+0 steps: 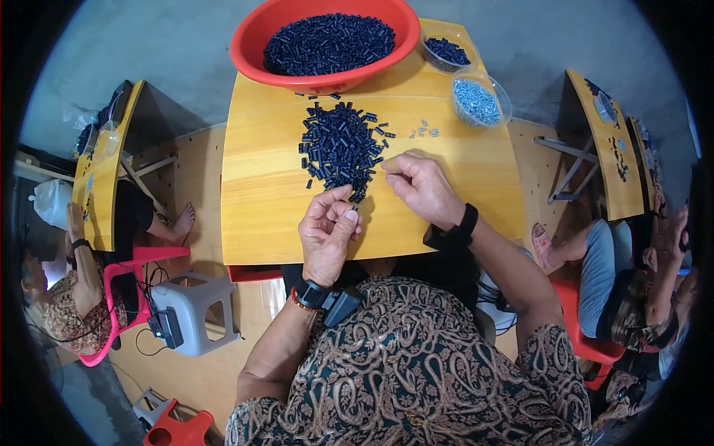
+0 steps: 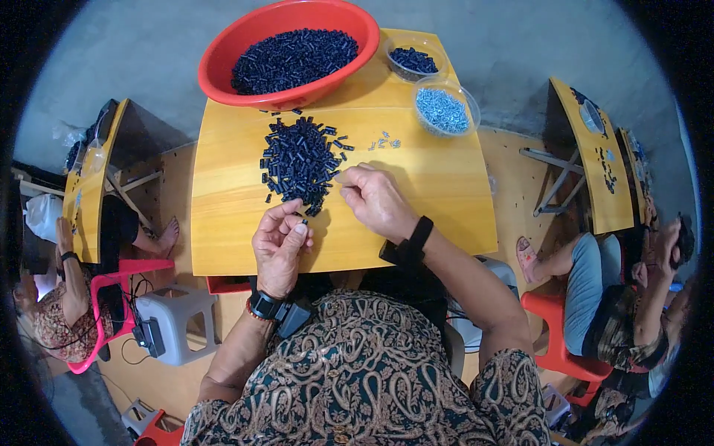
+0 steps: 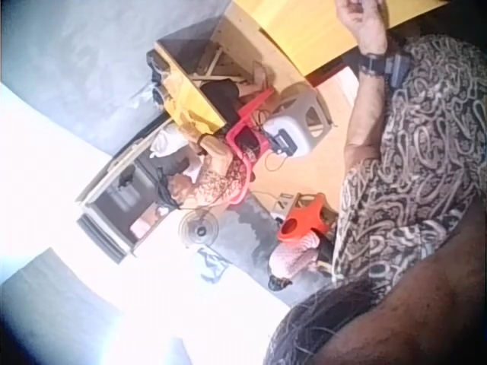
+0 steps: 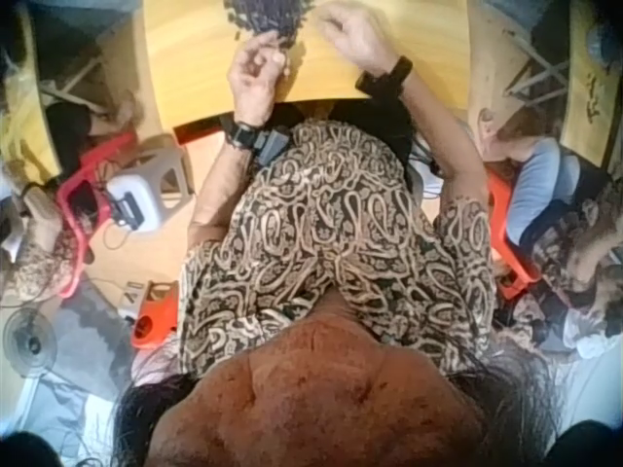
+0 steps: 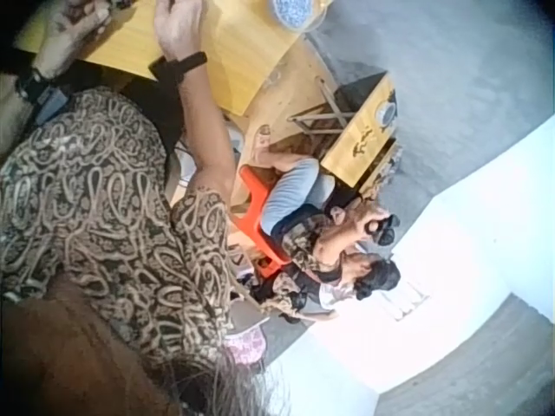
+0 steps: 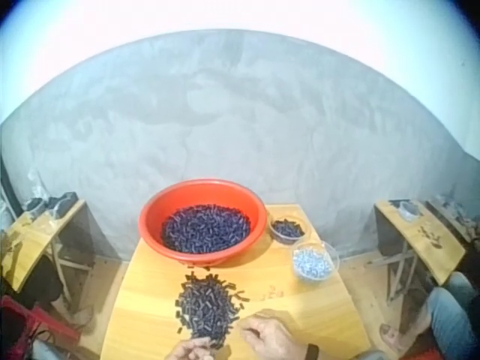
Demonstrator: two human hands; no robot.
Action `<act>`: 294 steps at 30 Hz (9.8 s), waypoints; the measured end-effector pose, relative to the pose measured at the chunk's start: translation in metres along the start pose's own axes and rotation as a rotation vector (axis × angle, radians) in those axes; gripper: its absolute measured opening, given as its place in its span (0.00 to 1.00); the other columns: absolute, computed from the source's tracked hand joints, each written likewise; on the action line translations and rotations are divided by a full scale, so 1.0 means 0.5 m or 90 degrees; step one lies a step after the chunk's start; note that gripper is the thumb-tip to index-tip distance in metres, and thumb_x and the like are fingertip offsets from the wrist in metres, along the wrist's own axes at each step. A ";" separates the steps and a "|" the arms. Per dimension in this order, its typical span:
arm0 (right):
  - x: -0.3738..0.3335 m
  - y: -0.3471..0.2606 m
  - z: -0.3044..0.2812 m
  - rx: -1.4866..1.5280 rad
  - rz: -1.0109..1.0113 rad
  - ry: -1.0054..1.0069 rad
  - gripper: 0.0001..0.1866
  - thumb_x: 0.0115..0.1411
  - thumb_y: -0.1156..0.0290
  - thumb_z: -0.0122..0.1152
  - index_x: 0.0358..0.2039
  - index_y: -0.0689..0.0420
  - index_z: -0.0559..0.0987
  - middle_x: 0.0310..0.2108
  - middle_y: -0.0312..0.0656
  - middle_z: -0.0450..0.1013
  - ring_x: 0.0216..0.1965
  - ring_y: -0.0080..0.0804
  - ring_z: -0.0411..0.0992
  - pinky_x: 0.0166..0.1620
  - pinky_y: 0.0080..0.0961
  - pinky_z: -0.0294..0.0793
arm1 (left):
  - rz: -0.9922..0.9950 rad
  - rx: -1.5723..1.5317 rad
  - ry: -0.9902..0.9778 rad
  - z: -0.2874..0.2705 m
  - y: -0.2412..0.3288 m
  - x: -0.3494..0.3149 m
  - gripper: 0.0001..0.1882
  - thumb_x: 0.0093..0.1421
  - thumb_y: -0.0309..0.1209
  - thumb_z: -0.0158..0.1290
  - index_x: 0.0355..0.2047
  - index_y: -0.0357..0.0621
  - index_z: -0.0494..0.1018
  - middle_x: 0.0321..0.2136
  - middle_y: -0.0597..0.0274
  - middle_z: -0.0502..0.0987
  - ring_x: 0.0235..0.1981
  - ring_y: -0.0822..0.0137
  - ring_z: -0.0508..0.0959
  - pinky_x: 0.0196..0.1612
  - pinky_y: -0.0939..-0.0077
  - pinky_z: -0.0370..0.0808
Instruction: Manually assembling small black plastic components onto a beige rectangular part in a factory setting.
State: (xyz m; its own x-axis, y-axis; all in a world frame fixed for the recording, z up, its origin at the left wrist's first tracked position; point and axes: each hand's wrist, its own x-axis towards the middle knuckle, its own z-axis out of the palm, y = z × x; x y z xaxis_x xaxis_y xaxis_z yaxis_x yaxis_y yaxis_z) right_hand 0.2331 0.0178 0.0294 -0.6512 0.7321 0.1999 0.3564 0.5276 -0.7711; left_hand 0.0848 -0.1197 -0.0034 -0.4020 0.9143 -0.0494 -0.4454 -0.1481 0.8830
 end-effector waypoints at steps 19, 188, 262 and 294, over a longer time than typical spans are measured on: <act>0.017 0.012 -0.002 -0.041 -0.021 -0.068 0.08 0.51 0.82 0.55 0.33 0.64 0.79 0.29 0.51 0.72 0.34 0.47 0.72 0.40 0.35 0.72 | 0.057 0.081 0.028 -0.024 -0.007 -0.006 0.06 0.63 0.24 0.53 0.40 0.38 0.71 0.28 0.65 0.75 0.27 0.76 0.74 0.31 0.82 0.74; -0.023 -0.094 0.035 -0.160 -0.104 -0.219 0.13 0.57 0.65 0.58 0.31 0.64 0.73 0.29 0.52 0.71 0.33 0.53 0.73 0.37 0.44 0.73 | -0.165 -0.144 -0.051 -0.022 -0.003 0.009 0.03 0.60 0.22 0.53 0.32 0.35 0.75 0.29 0.59 0.79 0.30 0.71 0.78 0.38 0.76 0.76; -0.054 -0.099 0.028 0.140 -0.005 -0.183 0.05 0.56 0.77 0.59 0.33 0.63 0.76 0.27 0.45 0.74 0.30 0.32 0.74 0.34 0.27 0.72 | 0.139 0.311 0.007 -0.087 0.090 -0.030 0.10 0.60 0.23 0.54 0.42 0.37 0.75 0.37 0.64 0.78 0.36 0.76 0.75 0.42 0.80 0.72; 0.102 0.072 -0.077 -0.364 -0.094 -0.044 0.02 0.47 0.82 0.54 0.24 0.66 0.74 0.25 0.55 0.70 0.30 0.56 0.71 0.36 0.45 0.72 | -0.077 -0.157 -0.041 -0.026 -0.008 0.007 0.05 0.62 0.23 0.52 0.38 0.39 0.71 0.30 0.57 0.77 0.25 0.69 0.77 0.31 0.76 0.77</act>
State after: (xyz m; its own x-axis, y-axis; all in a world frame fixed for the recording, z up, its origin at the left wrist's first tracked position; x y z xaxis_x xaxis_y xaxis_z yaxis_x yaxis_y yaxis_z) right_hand 0.2384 0.0907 0.0349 -0.7563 0.6141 0.2255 0.5513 0.7839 -0.2857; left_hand 0.0751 -0.1207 -0.0133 -0.2851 0.9521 -0.1108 -0.6711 -0.1158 0.7323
